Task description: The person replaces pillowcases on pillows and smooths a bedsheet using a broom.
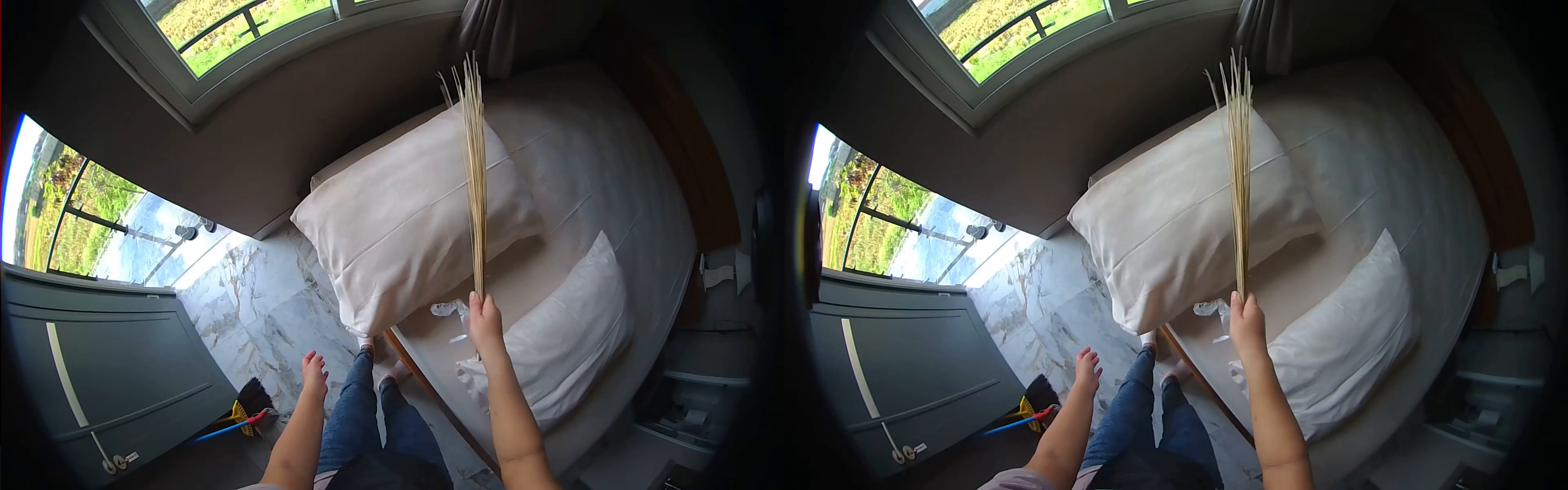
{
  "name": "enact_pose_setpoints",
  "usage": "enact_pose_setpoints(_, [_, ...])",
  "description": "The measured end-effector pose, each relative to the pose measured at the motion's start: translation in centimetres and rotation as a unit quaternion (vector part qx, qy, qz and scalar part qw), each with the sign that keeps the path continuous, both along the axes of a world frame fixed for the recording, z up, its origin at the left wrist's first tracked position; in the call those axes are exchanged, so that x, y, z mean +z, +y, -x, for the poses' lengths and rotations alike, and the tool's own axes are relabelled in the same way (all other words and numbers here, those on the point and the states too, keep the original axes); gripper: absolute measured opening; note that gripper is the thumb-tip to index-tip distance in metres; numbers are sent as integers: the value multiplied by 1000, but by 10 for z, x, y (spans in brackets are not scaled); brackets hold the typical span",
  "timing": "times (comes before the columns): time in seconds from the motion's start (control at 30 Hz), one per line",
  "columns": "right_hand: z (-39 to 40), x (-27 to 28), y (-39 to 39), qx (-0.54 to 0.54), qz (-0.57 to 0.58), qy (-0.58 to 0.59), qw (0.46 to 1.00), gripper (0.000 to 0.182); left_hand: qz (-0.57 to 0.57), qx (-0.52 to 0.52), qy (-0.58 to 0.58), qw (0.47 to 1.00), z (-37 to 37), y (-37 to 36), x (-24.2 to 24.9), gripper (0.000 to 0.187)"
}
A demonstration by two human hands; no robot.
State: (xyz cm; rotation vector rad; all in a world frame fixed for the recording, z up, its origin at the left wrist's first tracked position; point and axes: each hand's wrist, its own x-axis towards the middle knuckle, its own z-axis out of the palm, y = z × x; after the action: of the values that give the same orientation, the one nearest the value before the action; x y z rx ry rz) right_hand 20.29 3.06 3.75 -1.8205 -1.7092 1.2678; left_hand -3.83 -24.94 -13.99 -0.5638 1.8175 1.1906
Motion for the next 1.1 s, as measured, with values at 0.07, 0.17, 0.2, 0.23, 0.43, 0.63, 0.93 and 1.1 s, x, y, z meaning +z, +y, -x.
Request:
enact_pose_setpoints(0.07, [28,-28,-24,143,20,-108,984,36,2,-11,-4,1000,2,0,-6,39])
enact_pose_setpoints(0.17, [58,-32,-78,433,164,-144,874,38,8,16,-21,1000,7,4,-12,38])
enact_pose_setpoints(0.2, [59,-37,-85,516,180,-120,829,38,10,41,-25,999,8,6,-13,38])
enact_pose_setpoints(0.23, [65,-21,-81,534,195,-120,814,37,12,65,-27,997,12,11,-11,38])
enact_pose_setpoints(0.43, [67,21,25,46,-41,30,998,33,56,47,47,996,45,36,-8,36])
enact_pose_setpoints(0.63, [97,-25,9,256,130,-166,943,35,56,-36,25,997,77,60,-13,38])
enact_pose_setpoints(0.93, [104,78,96,58,-4,-84,995,32,-3,-97,20,995,116,122,3,43])
enact_pose_setpoints(1.1, [118,-45,71,-59,-47,16,997,28,-43,-153,-10,987,119,148,7,38])
